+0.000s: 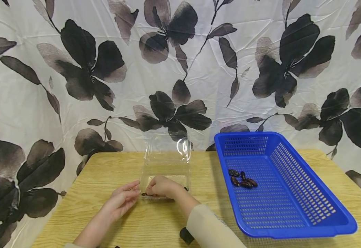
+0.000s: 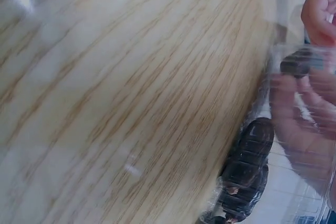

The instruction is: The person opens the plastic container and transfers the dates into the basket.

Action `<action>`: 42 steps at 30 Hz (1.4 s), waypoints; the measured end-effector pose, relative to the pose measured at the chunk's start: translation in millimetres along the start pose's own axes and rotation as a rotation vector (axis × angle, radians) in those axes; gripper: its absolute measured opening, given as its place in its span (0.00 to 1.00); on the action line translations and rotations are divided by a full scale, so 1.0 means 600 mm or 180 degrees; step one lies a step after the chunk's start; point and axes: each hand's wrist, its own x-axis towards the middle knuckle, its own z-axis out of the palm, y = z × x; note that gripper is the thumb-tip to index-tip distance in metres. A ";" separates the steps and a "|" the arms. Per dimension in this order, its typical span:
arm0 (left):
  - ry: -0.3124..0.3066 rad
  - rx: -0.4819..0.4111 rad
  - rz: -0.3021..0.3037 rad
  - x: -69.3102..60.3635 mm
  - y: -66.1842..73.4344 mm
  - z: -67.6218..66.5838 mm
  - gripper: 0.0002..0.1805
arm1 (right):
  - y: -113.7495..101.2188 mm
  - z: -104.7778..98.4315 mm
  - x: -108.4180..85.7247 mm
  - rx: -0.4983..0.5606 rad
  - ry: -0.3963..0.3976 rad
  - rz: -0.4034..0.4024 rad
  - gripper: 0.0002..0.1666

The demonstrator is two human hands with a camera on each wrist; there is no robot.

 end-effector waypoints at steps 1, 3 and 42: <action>0.0004 0.0004 -0.0007 0.000 0.000 0.000 0.35 | 0.000 -0.001 0.000 0.0146 -0.0021 0.0026 0.05; -0.0008 0.0021 -0.0017 0.000 0.000 0.001 0.34 | -0.001 -0.002 0.001 0.0442 -0.0088 0.0074 0.06; -0.0072 0.0021 0.0019 0.002 -0.002 -0.001 0.34 | -0.080 -0.065 -0.025 0.2075 0.0174 0.0387 0.16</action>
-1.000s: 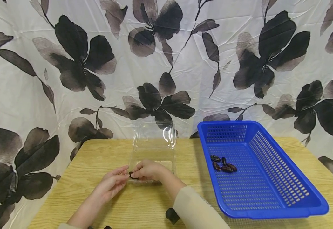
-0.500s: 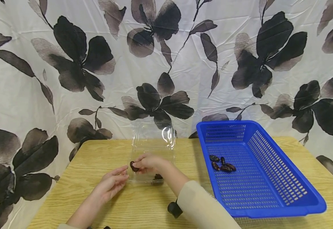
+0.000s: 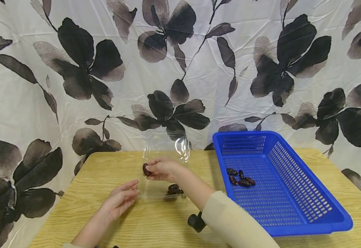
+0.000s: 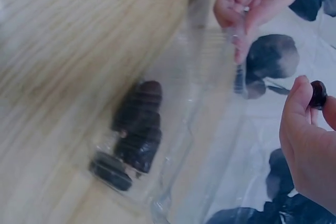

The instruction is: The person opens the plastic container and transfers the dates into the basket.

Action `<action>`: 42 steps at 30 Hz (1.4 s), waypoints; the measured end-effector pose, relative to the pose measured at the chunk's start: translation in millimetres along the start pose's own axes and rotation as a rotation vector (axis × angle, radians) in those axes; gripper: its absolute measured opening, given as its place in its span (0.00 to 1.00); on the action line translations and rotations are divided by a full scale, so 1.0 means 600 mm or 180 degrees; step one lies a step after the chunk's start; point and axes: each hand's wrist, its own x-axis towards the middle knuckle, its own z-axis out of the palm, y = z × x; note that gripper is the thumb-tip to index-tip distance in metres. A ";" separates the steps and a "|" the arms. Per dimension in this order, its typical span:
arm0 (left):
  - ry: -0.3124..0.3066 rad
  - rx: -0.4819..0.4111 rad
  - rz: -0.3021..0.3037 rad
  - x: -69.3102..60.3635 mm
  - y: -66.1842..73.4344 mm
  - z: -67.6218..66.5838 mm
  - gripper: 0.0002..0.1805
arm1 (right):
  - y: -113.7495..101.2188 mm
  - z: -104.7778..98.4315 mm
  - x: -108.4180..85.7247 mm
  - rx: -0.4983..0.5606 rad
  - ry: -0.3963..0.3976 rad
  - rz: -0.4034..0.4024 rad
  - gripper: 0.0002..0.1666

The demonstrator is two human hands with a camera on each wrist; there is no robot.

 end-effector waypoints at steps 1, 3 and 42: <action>-0.0012 0.0007 0.0009 0.000 0.000 0.000 0.34 | -0.003 -0.001 -0.004 0.0031 -0.0001 -0.0007 0.16; -0.0011 0.0013 0.0017 0.001 0.000 0.000 0.34 | -0.010 -0.004 -0.011 0.0083 -0.0010 -0.0026 0.16; -0.0006 -0.0007 -0.0020 -0.001 0.001 0.000 0.34 | -0.077 -0.118 -0.107 0.0051 -0.0030 -0.0183 0.23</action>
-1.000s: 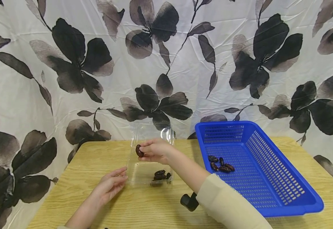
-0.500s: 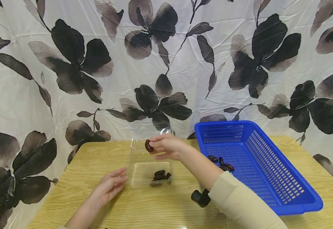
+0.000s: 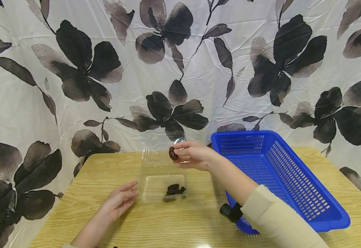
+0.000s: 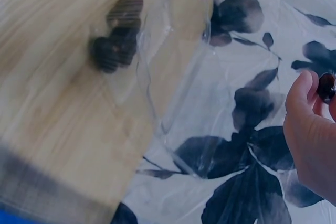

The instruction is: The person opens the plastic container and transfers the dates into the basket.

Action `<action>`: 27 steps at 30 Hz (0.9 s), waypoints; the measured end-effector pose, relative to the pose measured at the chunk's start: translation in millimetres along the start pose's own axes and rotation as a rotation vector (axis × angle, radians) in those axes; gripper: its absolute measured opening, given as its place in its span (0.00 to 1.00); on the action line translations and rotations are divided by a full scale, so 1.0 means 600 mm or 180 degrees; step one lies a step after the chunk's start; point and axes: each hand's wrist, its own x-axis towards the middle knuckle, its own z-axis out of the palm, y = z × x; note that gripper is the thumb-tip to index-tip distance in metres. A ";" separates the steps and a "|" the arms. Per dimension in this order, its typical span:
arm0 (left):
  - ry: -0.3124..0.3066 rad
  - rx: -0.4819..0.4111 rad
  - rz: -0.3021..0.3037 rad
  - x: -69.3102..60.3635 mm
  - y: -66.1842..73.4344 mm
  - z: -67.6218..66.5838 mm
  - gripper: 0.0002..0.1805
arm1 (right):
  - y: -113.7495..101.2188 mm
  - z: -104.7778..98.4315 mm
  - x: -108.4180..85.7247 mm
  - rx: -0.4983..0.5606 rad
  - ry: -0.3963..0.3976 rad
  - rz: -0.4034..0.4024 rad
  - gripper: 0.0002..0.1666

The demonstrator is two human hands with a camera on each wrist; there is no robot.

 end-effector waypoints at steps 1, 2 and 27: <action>0.0004 -0.0004 0.0003 0.000 0.000 0.000 0.34 | -0.001 -0.003 -0.002 0.0008 0.0007 -0.0007 0.24; 0.0009 -0.0013 0.0002 0.000 0.001 0.001 0.34 | -0.003 -0.006 -0.005 0.0022 0.0007 -0.0016 0.24; 0.0073 -0.0095 0.0006 0.002 -0.001 -0.001 0.35 | -0.005 -0.091 -0.056 -0.0068 -0.0115 -0.0269 0.26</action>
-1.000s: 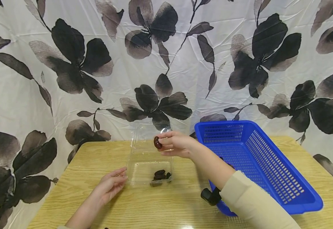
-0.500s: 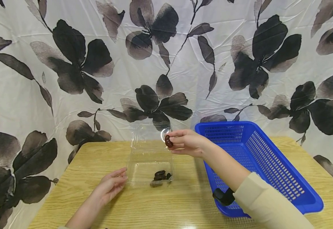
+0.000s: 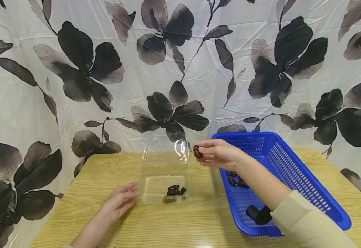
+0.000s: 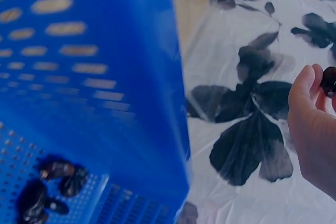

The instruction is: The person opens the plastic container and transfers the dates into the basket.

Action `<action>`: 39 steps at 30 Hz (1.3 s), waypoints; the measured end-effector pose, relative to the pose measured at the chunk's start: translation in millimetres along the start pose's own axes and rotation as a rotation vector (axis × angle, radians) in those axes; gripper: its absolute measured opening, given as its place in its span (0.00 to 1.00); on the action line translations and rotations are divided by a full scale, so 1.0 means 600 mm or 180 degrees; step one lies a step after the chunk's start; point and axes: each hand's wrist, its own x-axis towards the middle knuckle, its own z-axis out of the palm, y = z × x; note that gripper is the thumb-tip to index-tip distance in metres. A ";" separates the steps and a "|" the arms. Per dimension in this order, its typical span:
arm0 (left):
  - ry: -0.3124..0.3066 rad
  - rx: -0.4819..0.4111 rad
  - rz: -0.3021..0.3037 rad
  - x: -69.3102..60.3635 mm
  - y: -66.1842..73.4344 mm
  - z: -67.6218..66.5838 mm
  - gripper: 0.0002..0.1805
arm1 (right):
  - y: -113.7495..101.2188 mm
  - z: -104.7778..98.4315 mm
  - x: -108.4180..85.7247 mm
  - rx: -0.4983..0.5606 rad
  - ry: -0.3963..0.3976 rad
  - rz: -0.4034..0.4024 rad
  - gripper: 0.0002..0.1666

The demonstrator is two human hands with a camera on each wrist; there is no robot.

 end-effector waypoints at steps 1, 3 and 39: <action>0.0000 -0.0005 -0.0005 0.000 0.000 0.000 0.35 | 0.000 -0.004 -0.003 -0.0022 0.0010 -0.0001 0.27; -0.0002 -0.0002 -0.0015 -0.001 -0.001 0.000 0.35 | 0.000 -0.011 -0.009 -0.0054 0.0005 -0.0017 0.27; -0.0042 0.0007 0.0008 -0.001 -0.001 -0.001 0.36 | 0.028 -0.148 -0.053 0.0169 0.0387 -0.0013 0.18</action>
